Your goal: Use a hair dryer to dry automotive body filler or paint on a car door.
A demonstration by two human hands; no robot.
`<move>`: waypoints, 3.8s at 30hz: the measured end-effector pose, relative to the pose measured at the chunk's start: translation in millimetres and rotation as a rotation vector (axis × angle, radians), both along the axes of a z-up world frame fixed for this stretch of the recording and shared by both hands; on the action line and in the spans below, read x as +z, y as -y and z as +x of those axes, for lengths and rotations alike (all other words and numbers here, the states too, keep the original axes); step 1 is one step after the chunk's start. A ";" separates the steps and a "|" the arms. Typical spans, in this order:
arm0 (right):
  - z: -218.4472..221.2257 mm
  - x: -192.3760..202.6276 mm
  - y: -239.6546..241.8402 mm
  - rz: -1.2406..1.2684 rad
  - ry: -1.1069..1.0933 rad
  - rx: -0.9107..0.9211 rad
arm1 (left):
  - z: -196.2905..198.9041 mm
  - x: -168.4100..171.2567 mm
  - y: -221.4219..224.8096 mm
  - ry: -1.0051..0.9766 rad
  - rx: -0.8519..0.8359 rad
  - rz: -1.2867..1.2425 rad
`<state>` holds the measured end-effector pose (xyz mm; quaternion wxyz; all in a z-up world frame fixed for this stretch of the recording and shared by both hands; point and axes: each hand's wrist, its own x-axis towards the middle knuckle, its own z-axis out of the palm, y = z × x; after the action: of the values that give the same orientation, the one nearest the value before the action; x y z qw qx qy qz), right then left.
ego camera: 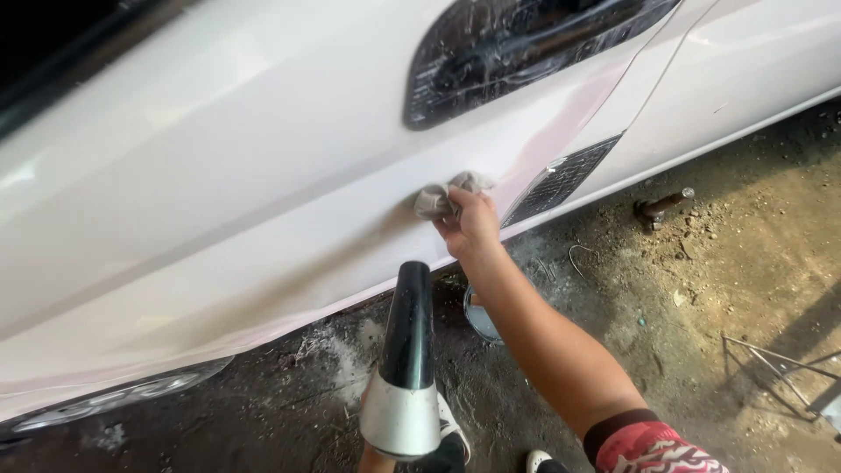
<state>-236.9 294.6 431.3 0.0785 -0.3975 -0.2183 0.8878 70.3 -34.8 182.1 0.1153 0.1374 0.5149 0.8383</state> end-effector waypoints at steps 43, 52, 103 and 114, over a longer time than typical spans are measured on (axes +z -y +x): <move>7.1 62.5 21.4 0.267 -0.322 -0.060 | -210.7 306.2 -81.1 -0.574 0.213 -0.772; 1.1 55.7 20.7 0.260 -0.297 -0.096 | -219.2 286.8 -78.9 -0.370 0.117 -0.425; -0.7 55.9 11.5 0.258 -0.162 -0.038 | -227.1 339.2 -103.5 -0.419 0.003 -0.419; -2.2 48.7 8.6 0.420 -0.053 -0.015 | -218.4 411.5 -124.3 -0.634 0.148 -0.595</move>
<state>-239.1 286.0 480.0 0.1718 -0.3506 -0.3935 0.8323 -148.1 89.5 593.6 -0.0741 0.3115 0.7521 0.5760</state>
